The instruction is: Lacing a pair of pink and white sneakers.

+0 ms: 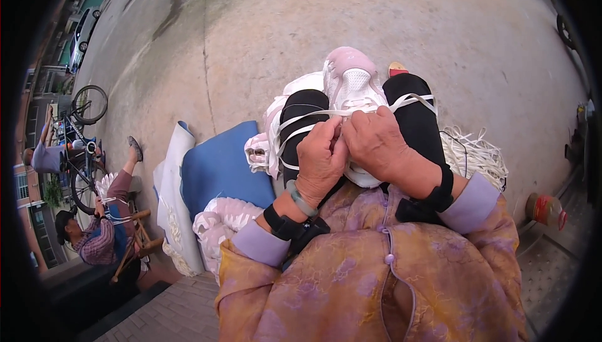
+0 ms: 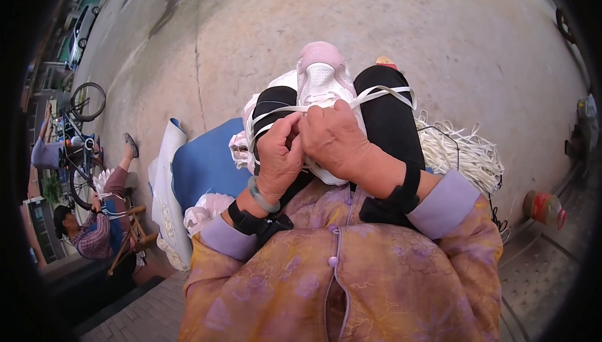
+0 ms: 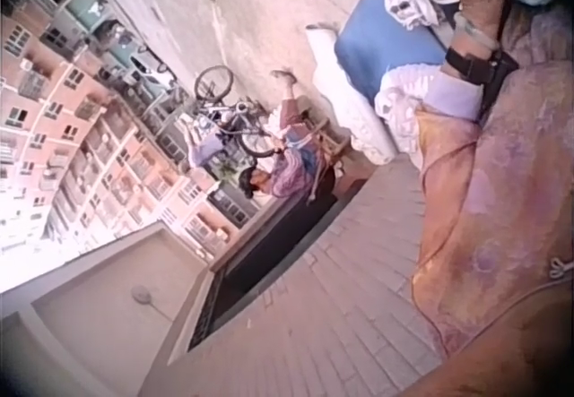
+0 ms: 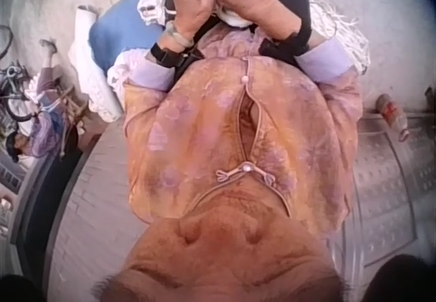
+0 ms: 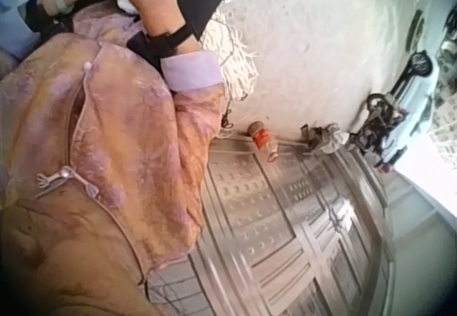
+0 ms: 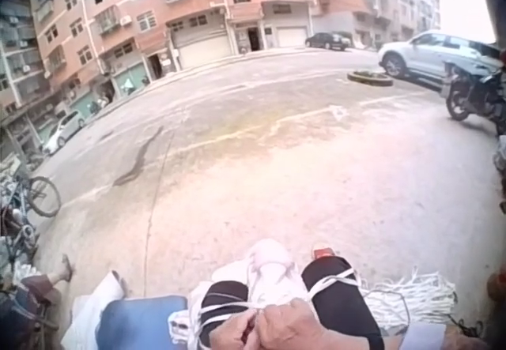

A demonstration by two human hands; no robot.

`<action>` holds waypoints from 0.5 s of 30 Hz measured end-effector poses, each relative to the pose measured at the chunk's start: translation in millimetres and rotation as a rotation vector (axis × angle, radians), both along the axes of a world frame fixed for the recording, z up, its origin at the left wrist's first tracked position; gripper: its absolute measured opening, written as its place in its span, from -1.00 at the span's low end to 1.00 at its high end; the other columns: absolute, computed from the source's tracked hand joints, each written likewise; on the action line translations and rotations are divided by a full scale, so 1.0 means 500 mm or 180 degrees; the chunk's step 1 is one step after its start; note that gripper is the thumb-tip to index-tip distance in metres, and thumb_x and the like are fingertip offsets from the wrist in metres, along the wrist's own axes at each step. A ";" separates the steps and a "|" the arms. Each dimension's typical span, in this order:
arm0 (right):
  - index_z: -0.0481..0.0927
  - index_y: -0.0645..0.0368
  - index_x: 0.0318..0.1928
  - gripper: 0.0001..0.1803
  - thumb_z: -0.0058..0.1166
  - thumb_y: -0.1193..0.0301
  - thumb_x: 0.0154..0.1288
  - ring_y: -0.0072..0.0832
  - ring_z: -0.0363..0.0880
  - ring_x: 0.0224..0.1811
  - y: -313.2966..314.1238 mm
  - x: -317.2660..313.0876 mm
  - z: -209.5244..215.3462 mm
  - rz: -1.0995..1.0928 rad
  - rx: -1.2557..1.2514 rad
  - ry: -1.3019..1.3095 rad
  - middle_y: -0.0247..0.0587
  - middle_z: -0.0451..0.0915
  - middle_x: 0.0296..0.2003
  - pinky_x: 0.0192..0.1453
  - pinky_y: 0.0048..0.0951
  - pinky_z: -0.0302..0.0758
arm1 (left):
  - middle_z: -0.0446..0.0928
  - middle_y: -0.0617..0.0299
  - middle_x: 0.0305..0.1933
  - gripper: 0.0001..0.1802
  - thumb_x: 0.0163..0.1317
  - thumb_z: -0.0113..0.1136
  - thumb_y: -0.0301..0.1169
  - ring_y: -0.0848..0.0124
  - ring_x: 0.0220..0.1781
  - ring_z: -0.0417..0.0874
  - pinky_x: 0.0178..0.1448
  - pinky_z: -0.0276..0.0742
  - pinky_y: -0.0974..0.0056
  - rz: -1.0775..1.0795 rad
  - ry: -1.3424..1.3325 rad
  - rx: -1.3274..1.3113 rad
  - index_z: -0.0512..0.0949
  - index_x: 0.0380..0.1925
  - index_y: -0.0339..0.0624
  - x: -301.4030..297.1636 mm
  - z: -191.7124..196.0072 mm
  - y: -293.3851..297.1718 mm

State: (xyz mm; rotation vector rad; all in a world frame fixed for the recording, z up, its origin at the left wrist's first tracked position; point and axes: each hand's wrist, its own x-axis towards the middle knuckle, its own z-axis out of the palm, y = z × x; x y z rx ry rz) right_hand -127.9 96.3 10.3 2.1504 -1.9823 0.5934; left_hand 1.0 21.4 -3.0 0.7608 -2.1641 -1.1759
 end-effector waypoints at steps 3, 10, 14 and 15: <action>0.44 0.08 -0.51 -0.93 0.02 0.43 -0.09 -0.37 0.40 -0.53 0.053 -0.018 0.034 0.0068 0.0126 -0.0090 -0.26 0.34 -0.56 -0.37 -0.33 0.22 | 0.51 0.00 -0.36 -0.69 0.06 0.17 -0.51 0.12 -0.39 0.57 -0.31 0.48 0.21 -0.0064 -0.0125 -0.0232 0.50 -0.13 -0.28 0.011 -0.002 0.005; 0.46 0.20 -0.42 -0.94 0.07 0.57 0.07 -0.19 0.39 -0.52 0.406 -0.226 -0.061 -0.1504 0.0274 -0.1087 -0.17 0.40 -0.53 -0.43 -0.29 0.30 | 0.42 0.19 -0.50 -0.66 0.06 0.28 -0.47 0.44 -0.59 0.41 -0.50 0.35 0.37 -0.0081 -0.0374 -0.0580 0.51 -0.12 -0.29 0.027 0.016 0.020; 0.45 0.23 -0.41 -0.93 0.08 0.56 0.08 -0.17 0.44 -0.47 0.544 -0.276 -0.148 -0.2292 0.0514 -0.1739 -0.12 0.43 -0.51 -0.41 -0.32 0.36 | 0.41 0.16 -0.49 -0.70 0.04 0.32 -0.42 0.40 -0.57 0.40 -0.49 0.34 0.34 -0.0030 -0.0248 -0.0773 0.52 -0.23 -0.29 0.027 0.027 0.008; 0.45 0.23 -0.41 -0.93 0.08 0.56 0.08 -0.17 0.44 -0.47 0.538 -0.269 -0.152 -0.2309 0.0506 -0.1754 -0.12 0.43 -0.51 -0.41 -0.32 0.36 | 0.41 0.15 -0.49 -0.71 0.03 0.33 -0.41 0.37 -0.56 0.40 -0.48 0.35 0.33 0.0025 -0.0119 -0.0953 0.52 -0.26 -0.28 0.028 0.028 0.000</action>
